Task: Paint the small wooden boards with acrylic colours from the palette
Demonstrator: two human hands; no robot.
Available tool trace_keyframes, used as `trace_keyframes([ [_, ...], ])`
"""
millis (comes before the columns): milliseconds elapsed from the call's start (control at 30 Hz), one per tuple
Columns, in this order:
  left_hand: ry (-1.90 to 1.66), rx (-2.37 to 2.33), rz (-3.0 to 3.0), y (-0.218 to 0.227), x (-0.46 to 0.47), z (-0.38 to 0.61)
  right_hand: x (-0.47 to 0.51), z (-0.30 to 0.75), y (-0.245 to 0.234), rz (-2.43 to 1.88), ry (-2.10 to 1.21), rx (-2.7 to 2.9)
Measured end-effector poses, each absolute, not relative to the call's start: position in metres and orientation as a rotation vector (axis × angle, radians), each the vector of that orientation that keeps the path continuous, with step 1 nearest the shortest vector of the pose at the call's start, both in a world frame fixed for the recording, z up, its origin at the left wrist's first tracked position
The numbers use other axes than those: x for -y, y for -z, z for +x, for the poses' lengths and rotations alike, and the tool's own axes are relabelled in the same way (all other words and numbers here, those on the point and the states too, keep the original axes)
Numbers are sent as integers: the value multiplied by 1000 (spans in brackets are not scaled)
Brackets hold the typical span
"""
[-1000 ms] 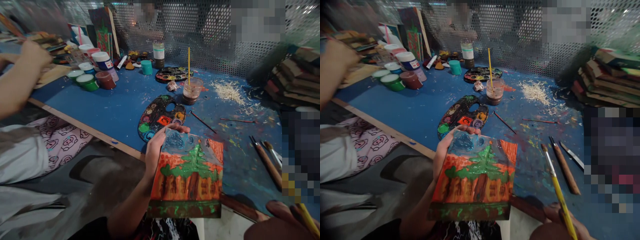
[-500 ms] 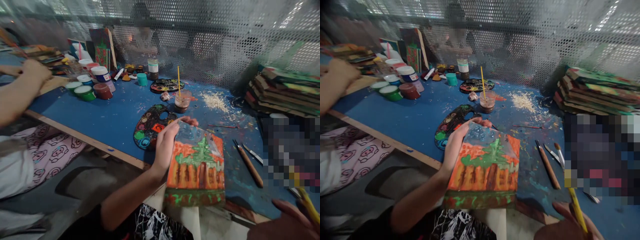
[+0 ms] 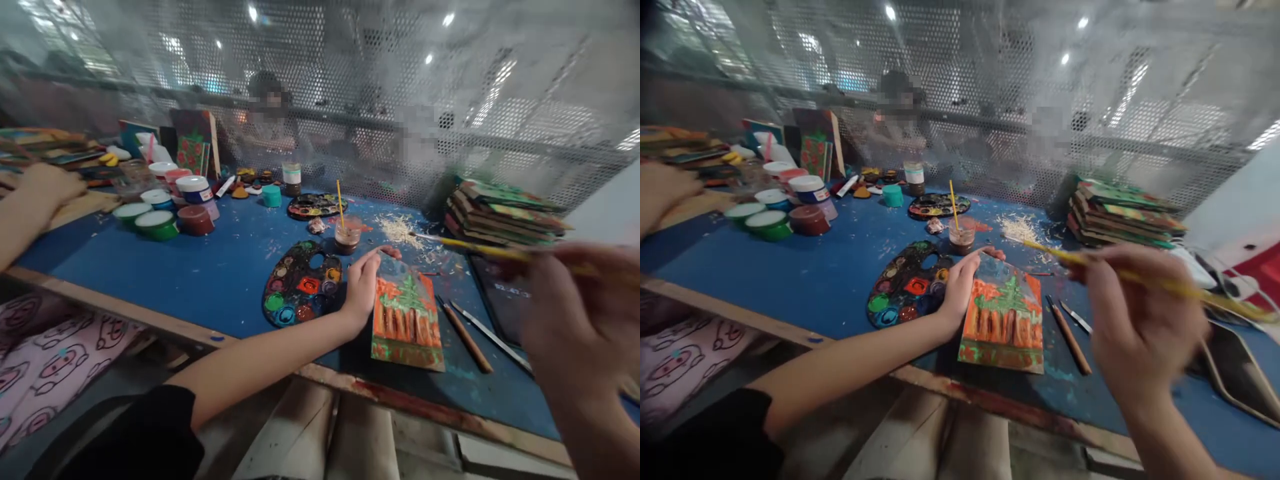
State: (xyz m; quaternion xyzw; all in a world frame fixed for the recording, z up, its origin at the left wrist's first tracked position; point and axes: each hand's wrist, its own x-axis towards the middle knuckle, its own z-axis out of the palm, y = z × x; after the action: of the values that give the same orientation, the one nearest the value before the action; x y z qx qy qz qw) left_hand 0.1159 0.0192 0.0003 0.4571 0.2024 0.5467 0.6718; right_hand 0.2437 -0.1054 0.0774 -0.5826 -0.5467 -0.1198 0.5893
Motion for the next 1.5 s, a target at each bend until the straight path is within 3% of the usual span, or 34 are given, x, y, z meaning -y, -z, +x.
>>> trace_keyframes([
  [67,-1208,-443,1024,2,-21,115,61,239,-99,-1288,235,1297],
  [167,-1171,-463,1004,7,-21,113,-11,237,-120,-1522,100,1599],
  [400,-1144,-537,998,12,-18,112,-118,211,-108,-1788,25,1800],
  [667,-1124,-519,948,16,-21,117,-133,199,-87,-2045,-177,2016],
  [1500,-1072,-490,883,18,-28,121,-130,193,-91,-2083,-26,2015],
])
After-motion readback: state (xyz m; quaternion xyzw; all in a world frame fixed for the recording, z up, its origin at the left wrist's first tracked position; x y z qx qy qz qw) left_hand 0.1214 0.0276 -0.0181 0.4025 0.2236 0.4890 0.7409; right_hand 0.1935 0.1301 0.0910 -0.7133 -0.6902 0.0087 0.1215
